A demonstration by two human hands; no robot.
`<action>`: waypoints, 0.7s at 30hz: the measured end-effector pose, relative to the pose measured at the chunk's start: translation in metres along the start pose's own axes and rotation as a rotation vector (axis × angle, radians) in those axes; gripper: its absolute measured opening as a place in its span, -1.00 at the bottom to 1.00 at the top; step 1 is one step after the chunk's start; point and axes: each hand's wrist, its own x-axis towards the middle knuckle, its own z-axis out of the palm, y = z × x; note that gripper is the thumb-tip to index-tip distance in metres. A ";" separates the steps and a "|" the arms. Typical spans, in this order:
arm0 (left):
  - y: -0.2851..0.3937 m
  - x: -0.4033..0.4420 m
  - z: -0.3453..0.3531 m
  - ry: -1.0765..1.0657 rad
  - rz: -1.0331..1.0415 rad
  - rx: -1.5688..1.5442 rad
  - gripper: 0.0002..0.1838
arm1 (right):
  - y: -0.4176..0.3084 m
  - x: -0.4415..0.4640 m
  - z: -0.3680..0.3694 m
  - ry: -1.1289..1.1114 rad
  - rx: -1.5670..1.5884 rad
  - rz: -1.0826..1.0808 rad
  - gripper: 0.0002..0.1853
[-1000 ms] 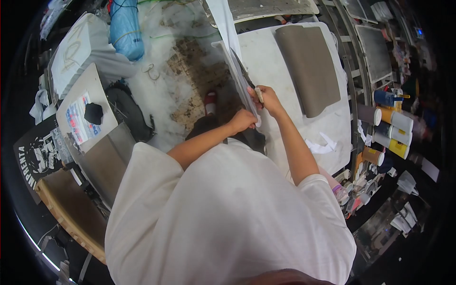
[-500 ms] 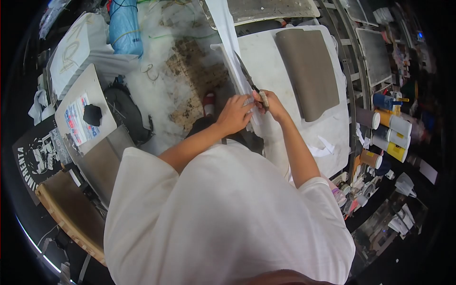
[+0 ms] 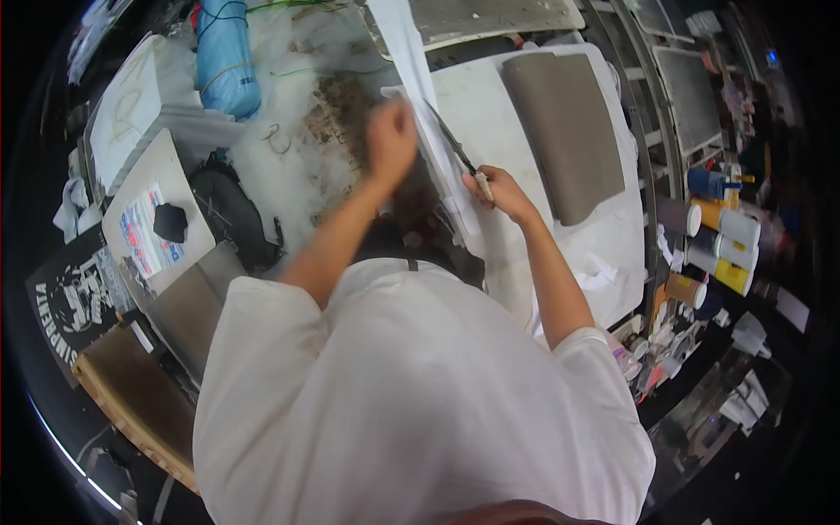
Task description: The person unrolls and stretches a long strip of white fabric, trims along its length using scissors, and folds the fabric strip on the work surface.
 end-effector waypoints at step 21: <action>0.003 0.165 0.066 -0.529 0.534 0.556 -0.83 | 0.008 -0.004 0.013 0.014 0.295 0.030 -0.38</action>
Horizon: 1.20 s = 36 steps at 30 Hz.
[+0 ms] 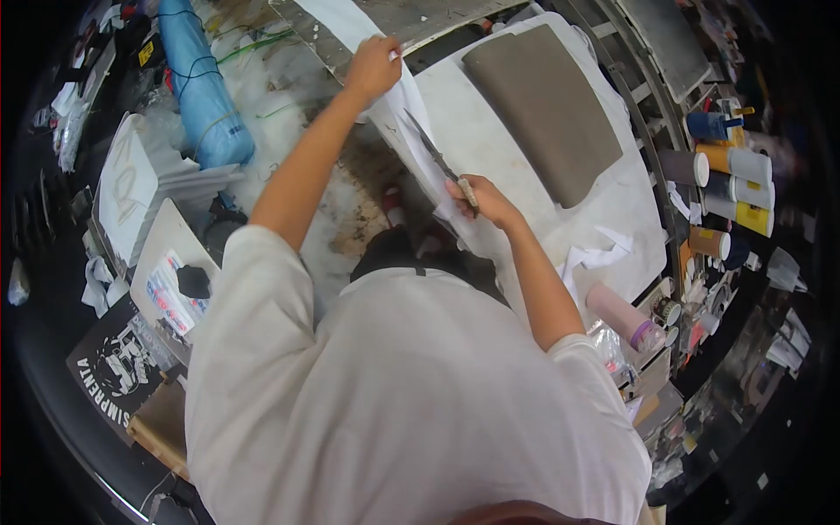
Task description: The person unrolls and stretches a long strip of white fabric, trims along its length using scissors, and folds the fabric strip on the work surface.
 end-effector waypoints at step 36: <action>0.144 -0.234 0.054 -0.104 -0.239 -0.028 -0.25 | -0.011 0.008 -0.018 -0.033 -0.289 -0.041 -0.50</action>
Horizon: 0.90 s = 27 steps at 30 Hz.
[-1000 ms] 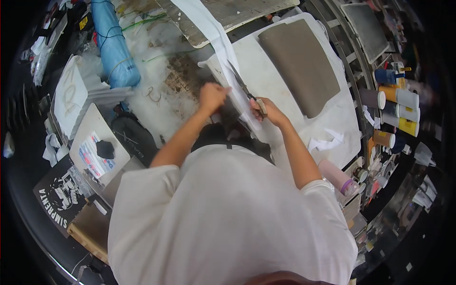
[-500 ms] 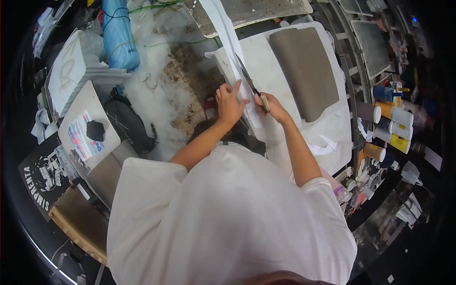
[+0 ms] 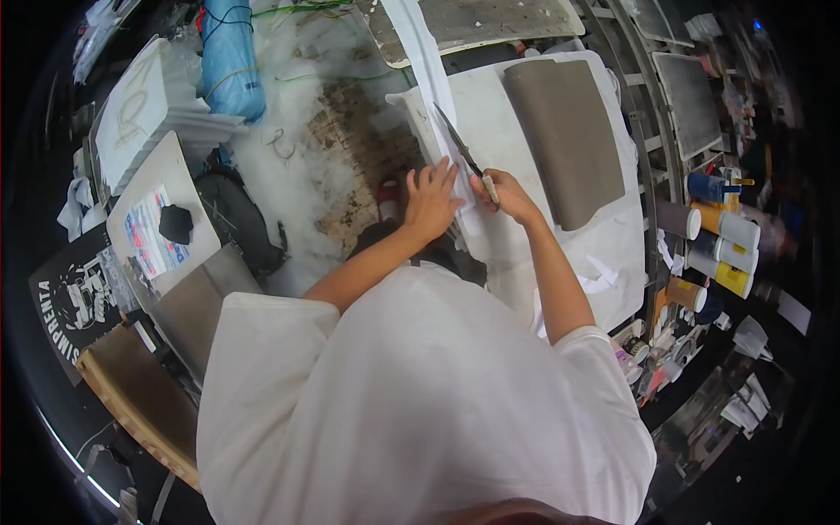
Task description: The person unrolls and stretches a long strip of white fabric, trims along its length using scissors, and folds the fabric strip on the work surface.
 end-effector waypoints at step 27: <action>0.000 -0.003 0.000 -0.060 0.128 0.040 -0.43 | 0.004 0.014 0.012 0.001 0.114 -0.037 -0.51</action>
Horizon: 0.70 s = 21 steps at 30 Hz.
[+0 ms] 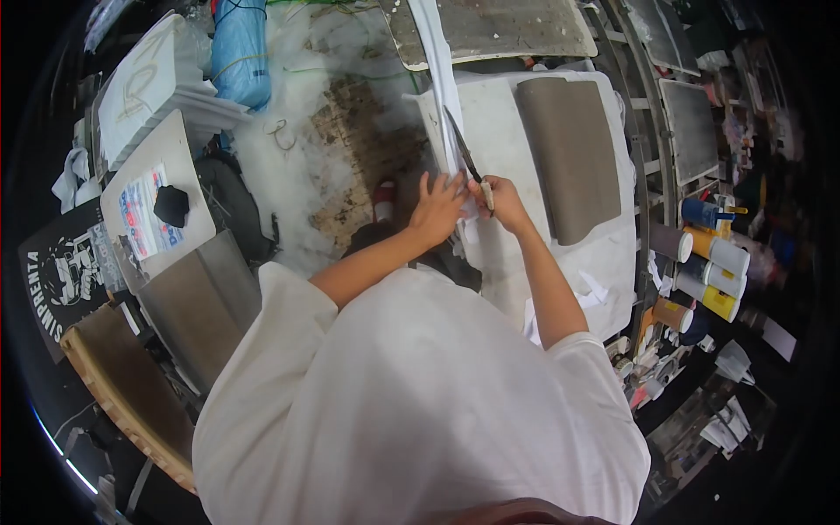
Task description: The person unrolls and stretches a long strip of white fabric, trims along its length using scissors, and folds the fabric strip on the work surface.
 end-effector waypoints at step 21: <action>-0.004 0.001 -0.006 0.001 -0.101 -0.004 -0.36 | -0.009 0.008 0.016 0.072 0.005 -0.029 -0.48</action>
